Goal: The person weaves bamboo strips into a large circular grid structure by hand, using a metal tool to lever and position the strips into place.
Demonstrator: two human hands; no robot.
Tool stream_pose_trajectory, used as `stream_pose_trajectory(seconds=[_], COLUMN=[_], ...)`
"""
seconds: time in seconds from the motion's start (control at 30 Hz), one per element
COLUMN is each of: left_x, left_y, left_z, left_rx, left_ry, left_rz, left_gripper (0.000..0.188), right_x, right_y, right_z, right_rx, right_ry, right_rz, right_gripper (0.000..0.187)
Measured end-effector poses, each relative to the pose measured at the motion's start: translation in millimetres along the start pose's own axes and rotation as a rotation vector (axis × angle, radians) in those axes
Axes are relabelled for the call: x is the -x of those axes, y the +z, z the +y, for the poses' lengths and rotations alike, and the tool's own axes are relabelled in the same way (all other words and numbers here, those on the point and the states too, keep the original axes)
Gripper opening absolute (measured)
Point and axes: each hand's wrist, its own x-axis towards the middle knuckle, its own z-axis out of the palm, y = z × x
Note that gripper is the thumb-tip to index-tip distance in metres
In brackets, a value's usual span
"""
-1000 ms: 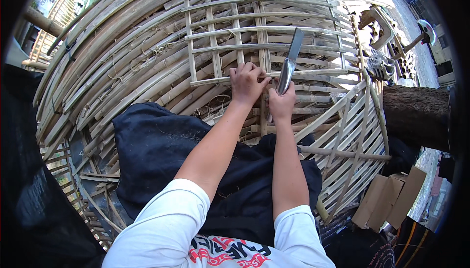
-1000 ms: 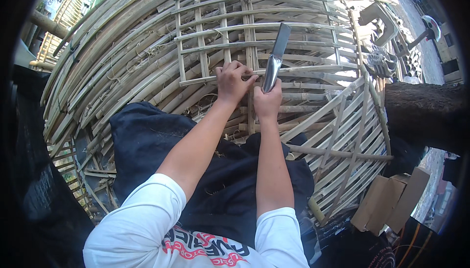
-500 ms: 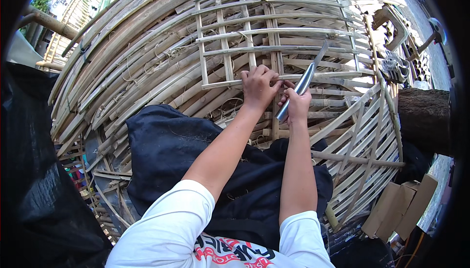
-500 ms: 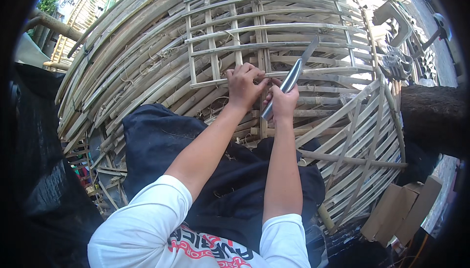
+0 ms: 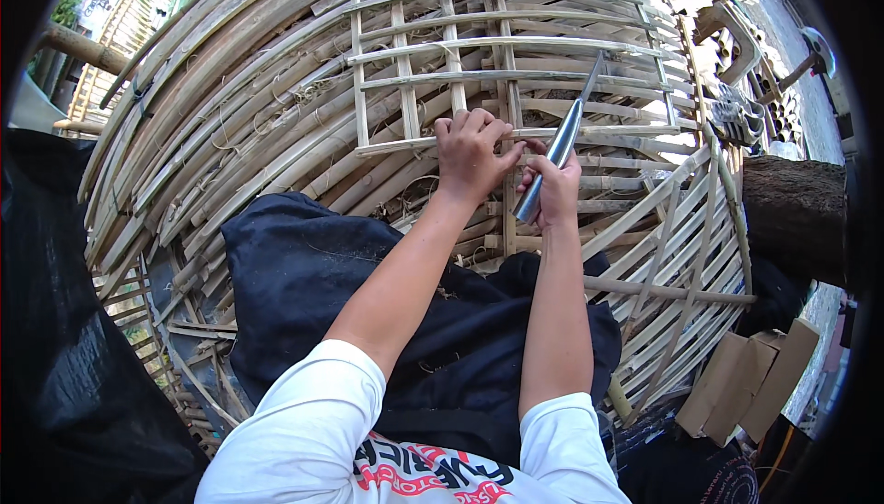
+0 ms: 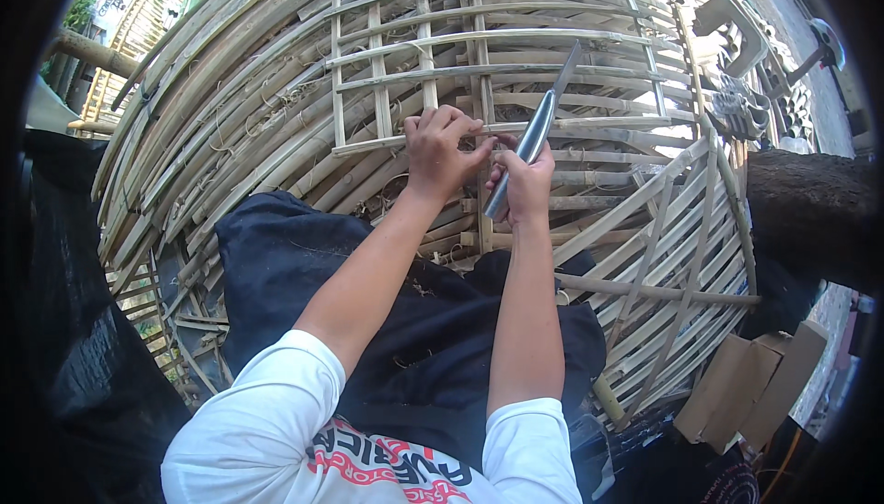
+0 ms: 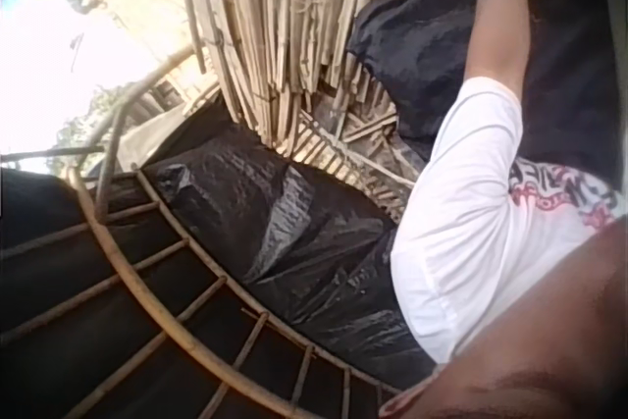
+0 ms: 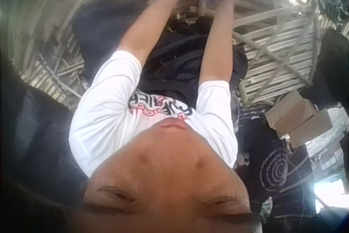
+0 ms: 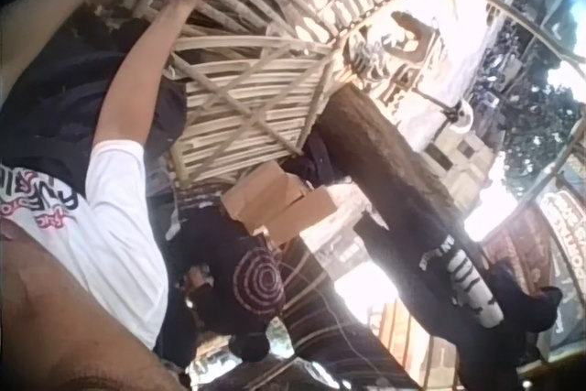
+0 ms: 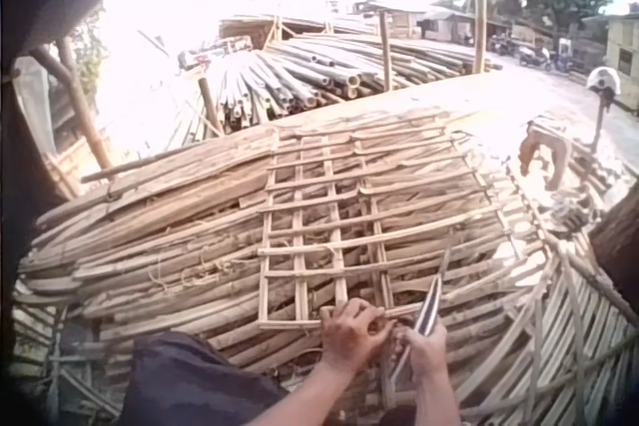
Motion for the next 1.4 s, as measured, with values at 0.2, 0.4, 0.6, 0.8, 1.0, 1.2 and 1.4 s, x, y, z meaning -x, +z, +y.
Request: stream_pose_trajectory(seconds=[0.2,0.4,0.6,0.8,1.0,1.2,1.4], left_x=[0.6,1.1,-7.7,-21.5,-32.0,-48.5,-42.5], left_y=[-0.1,0.9,-1.5,-6.4,-12.0,-13.7,-3.3], left_z=[-16.8,-21.0,-22.8,-28.5,-24.5,-42.1,-53.6], left_rx=[-0.027,-0.048,-0.061,-0.022,-0.141,-0.11,-0.021], left_ry=[0.057,0.085,0.194,0.213,0.293,0.553,0.561], left_rz=[-0.001,-0.02,-0.108,-0.284,-0.417,-0.377,-0.36], left_gripper=[0.021,0.018,0.018,0.024,0.031,0.027,0.027], right_x=[-0.6,-0.9,-4.9,-12.4,-17.2,-17.8,-14.4], right_y=[1.3,2.8,1.6,19.3,18.8,21.0,25.2], right_z=[7.1,9.9,10.8,16.9,27.0,33.5,27.5], right_rx=[0.022,-0.003,0.076,0.234,0.227,0.202,0.287], right_ry=[0.003,-0.003,0.014,-0.099,-0.136,-0.162,-0.131], right_rz=[-0.035,-0.013,0.058,0.226,0.286,0.3,0.334], right_gripper=[0.036,0.033,0.035,0.032,0.032,0.033,0.036])
